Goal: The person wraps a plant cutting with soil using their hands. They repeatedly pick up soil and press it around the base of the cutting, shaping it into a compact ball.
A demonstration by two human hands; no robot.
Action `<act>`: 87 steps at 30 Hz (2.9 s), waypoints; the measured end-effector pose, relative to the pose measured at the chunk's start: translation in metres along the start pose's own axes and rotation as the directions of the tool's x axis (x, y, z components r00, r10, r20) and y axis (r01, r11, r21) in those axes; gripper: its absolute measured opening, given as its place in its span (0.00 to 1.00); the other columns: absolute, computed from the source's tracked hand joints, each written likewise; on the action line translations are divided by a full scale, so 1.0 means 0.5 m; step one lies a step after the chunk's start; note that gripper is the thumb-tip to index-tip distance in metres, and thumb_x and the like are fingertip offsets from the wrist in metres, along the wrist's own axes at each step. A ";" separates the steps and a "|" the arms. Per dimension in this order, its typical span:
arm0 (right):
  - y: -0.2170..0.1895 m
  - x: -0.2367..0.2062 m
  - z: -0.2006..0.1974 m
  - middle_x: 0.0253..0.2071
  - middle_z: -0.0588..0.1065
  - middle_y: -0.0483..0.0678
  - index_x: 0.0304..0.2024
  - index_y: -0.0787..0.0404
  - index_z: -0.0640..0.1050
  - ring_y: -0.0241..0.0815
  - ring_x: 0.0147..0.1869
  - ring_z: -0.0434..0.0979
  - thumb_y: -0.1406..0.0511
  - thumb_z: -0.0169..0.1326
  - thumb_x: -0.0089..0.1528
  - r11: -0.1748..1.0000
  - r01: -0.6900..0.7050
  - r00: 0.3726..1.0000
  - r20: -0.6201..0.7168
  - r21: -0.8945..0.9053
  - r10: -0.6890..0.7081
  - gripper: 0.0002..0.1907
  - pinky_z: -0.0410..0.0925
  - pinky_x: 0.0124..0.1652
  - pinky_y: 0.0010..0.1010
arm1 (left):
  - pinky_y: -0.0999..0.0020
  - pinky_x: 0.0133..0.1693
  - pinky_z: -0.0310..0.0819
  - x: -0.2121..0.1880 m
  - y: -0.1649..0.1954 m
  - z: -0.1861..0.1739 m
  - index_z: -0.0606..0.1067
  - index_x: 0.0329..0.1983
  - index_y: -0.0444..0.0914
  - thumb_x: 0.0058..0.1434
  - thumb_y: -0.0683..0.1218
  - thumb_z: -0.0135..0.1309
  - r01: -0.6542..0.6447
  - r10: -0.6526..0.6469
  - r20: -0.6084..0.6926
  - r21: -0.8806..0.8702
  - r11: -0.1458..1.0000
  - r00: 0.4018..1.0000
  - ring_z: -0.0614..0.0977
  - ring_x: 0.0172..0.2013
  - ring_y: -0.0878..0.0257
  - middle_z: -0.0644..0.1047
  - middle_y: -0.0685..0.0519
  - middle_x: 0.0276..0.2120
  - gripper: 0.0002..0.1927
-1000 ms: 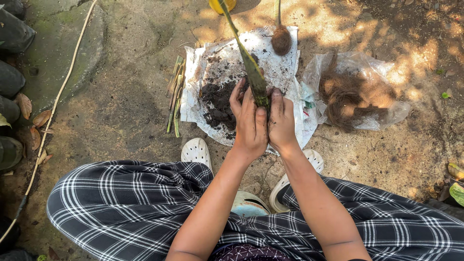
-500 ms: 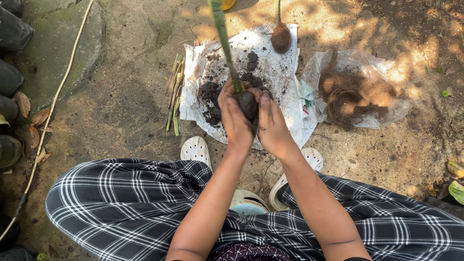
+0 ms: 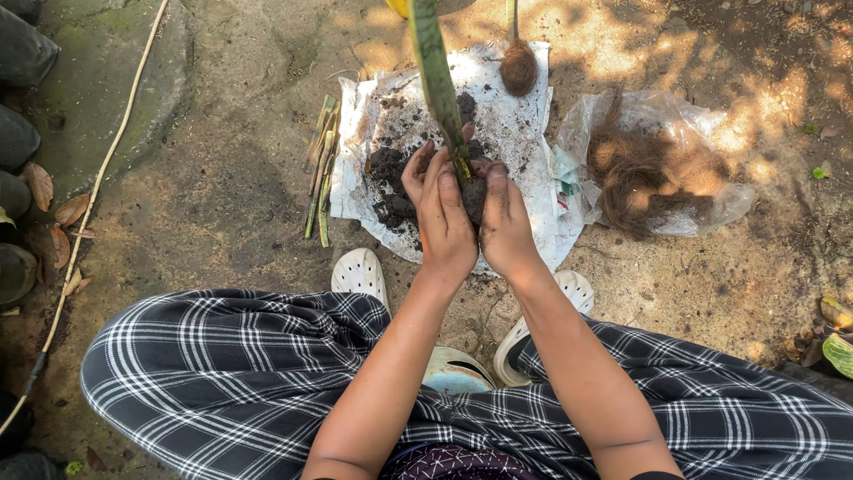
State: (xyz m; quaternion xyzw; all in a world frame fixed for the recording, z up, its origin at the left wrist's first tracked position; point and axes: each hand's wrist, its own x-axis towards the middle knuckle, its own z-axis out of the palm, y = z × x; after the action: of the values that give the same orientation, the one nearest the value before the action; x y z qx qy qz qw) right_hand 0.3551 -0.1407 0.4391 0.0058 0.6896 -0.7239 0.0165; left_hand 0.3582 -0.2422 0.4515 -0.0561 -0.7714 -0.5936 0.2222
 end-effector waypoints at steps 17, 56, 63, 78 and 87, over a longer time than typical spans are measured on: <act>-0.013 -0.002 0.012 0.53 0.77 0.53 0.60 0.69 0.73 0.41 0.56 0.75 0.47 0.28 0.75 0.997 0.076 0.997 0.031 0.018 -0.077 0.35 0.68 0.59 0.33 | 0.54 0.75 0.48 0.008 0.019 -0.013 0.75 0.60 0.39 0.81 0.61 0.27 -0.048 0.050 0.061 -0.040 0.998 0.997 0.61 0.71 0.52 0.76 0.52 0.63 0.31; -0.013 0.002 -0.007 0.46 0.76 0.51 0.57 0.70 0.75 0.38 0.46 0.74 0.47 0.35 0.75 0.991 -0.059 0.987 -0.139 0.121 0.076 0.34 0.70 0.46 0.31 | 0.52 0.75 0.43 -0.006 0.006 0.003 0.68 0.68 0.35 0.81 0.51 0.33 -0.160 0.160 0.016 -0.018 0.987 0.987 0.55 0.74 0.45 0.56 0.44 0.78 0.22; -0.020 0.003 -0.011 0.65 0.70 0.53 0.69 0.68 0.64 0.40 0.66 0.71 0.45 0.32 0.72 0.944 -0.115 0.992 -0.007 0.308 0.124 0.38 0.64 0.66 0.32 | 0.51 0.76 0.45 -0.001 -0.015 -0.005 0.66 0.65 0.35 0.79 0.56 0.38 -0.238 0.229 0.066 0.173 0.956 0.971 0.57 0.74 0.46 0.59 0.42 0.76 0.23; -0.014 0.002 -0.003 0.68 0.66 0.51 0.73 0.64 0.59 0.42 0.72 0.64 0.49 0.41 0.72 0.949 -0.086 0.990 0.136 0.305 0.046 0.34 0.57 0.71 0.37 | 0.53 0.73 0.53 -0.005 -0.028 0.007 0.69 0.68 0.32 0.77 0.51 0.44 0.098 -0.089 0.067 -0.141 0.985 0.994 0.62 0.70 0.48 0.72 0.40 0.66 0.24; -0.065 -0.002 -0.014 0.50 0.71 0.47 0.60 0.65 0.66 0.33 0.55 0.69 0.68 0.57 0.69 0.984 0.141 0.986 0.104 -0.105 -0.131 0.20 0.67 0.55 0.25 | 0.56 0.70 0.57 0.027 -0.004 -0.028 0.62 0.71 0.33 0.71 0.60 0.48 0.230 -0.227 0.074 -0.547 0.805 0.971 0.68 0.66 0.50 0.68 0.39 0.63 0.35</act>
State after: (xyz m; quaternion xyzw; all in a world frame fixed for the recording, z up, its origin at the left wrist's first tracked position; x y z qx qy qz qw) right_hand 0.3550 -0.1321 0.4714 -0.0772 0.7263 -0.6830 0.0006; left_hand 0.3492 -0.2581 0.4582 -0.0260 -0.5688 -0.8130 0.1215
